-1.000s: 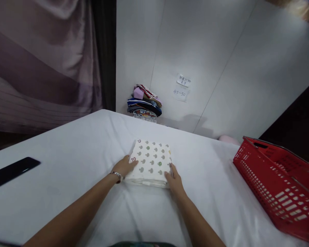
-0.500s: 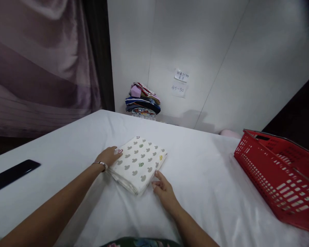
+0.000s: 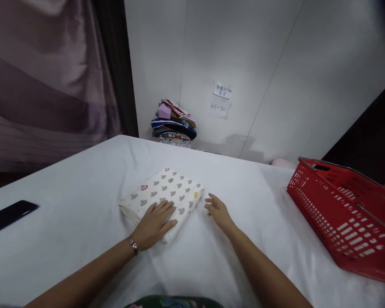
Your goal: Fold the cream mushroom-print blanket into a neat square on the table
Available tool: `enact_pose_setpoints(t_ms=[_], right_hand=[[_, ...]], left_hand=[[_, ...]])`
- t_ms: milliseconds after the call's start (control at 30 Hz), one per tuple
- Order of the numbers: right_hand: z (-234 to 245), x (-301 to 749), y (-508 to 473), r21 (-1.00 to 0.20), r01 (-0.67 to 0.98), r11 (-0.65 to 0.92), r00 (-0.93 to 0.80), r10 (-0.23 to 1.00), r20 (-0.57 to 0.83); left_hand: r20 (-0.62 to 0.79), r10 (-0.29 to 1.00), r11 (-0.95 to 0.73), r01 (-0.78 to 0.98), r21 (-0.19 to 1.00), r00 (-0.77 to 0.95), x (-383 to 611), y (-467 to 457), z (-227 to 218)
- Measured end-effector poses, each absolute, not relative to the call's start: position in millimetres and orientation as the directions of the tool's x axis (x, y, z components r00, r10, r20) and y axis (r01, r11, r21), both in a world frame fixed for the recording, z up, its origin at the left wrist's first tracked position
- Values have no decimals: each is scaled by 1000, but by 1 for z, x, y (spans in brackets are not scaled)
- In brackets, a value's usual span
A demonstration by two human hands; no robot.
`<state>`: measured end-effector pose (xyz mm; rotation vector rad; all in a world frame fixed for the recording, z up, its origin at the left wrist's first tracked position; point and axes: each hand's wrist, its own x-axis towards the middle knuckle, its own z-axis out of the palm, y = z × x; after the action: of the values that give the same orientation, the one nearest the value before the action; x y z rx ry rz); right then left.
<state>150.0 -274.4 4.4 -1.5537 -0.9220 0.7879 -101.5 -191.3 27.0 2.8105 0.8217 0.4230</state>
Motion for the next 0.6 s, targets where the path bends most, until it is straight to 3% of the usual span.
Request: enact_pose_setpoints(t_ms=[200, 600], right_hand=[[0, 174, -219, -831, 523, -190, 493, 863, 112], [-16, 177, -188, -755, 625, -195, 445, 885, 139]], left_hand=[[303, 525, -849, 464, 253, 795, -103, -211, 22], [302, 557, -830, 504, 239, 774, -103, -222, 17]])
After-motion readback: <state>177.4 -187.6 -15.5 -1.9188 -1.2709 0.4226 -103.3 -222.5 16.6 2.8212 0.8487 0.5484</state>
